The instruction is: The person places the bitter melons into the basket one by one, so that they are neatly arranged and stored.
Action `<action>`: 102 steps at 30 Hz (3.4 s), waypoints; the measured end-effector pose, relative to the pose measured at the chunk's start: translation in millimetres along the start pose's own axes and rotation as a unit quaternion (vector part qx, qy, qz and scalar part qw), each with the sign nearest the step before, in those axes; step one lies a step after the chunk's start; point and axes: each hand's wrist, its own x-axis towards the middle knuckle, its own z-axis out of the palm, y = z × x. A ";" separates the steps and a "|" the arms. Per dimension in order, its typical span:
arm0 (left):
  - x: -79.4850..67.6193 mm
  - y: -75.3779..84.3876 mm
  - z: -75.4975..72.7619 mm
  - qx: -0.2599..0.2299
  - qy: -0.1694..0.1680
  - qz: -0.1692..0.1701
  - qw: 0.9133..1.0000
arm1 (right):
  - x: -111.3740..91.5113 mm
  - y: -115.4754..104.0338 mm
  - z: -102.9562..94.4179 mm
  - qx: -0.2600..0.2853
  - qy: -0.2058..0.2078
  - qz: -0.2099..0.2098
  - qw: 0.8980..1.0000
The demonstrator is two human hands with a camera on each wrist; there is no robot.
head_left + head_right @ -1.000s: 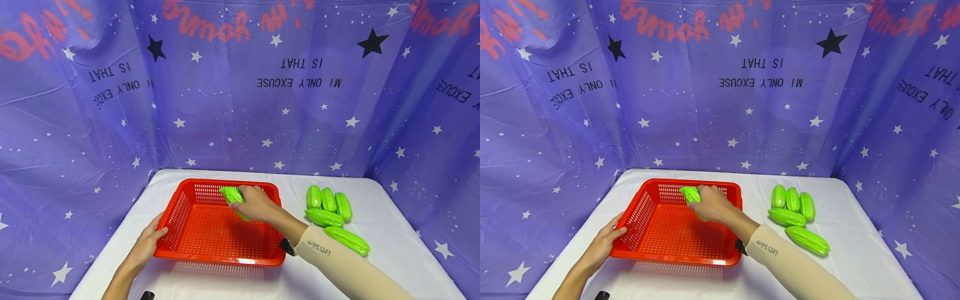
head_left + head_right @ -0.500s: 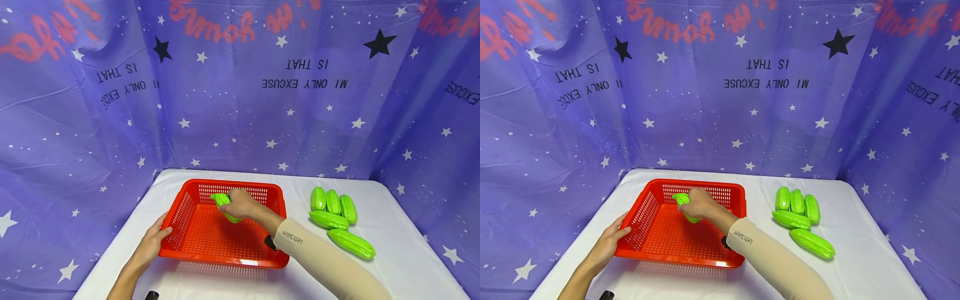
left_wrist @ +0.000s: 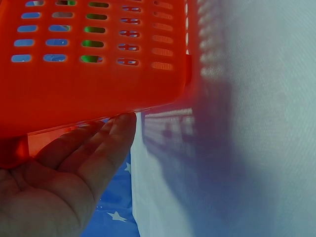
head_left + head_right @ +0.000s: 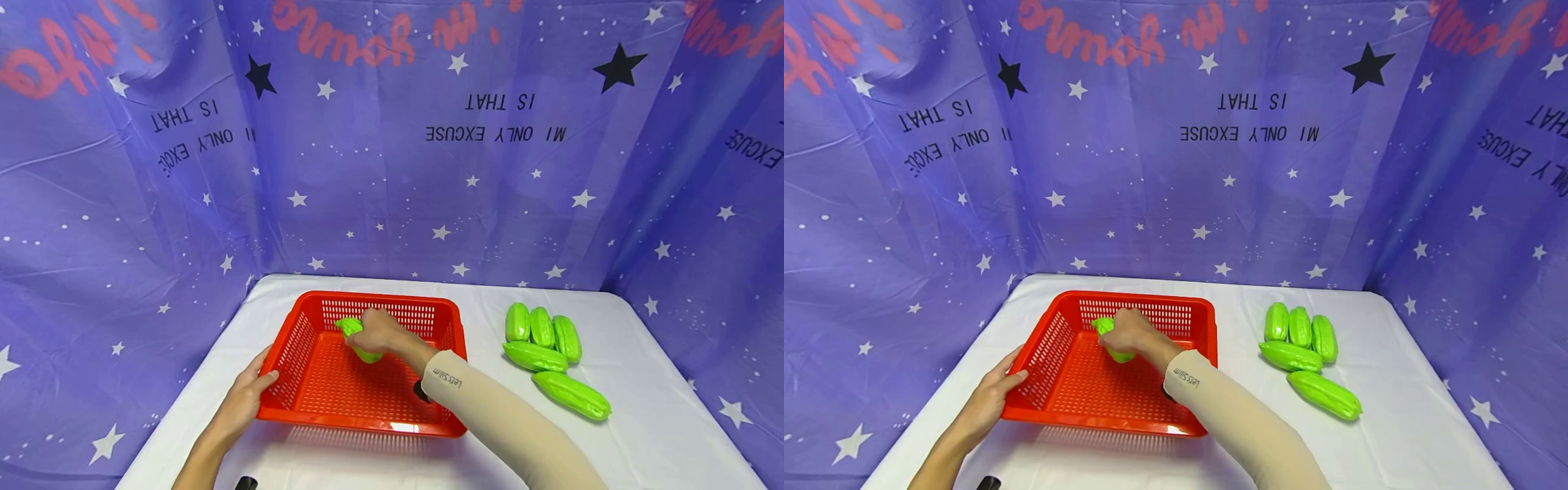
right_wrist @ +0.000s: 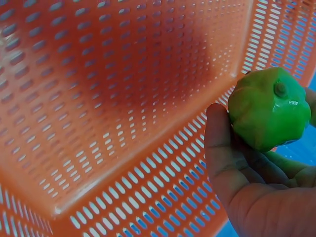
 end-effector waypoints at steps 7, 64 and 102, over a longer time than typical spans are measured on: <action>1.6 0.1 -0.5 -0.002 0.001 -0.002 1.000 | 14.4 -2.7 15.1 0.006 -0.003 0.016 1.000; 0.9 -0.4 5.2 -0.045 0.018 -0.001 0.999 | 33.5 -25.4 66.0 0.238 -0.051 0.106 0.964; -0.5 -3.9 3.9 -0.044 0.023 -0.002 0.999 | 10.7 -9.4 31.5 0.097 -0.048 0.068 0.992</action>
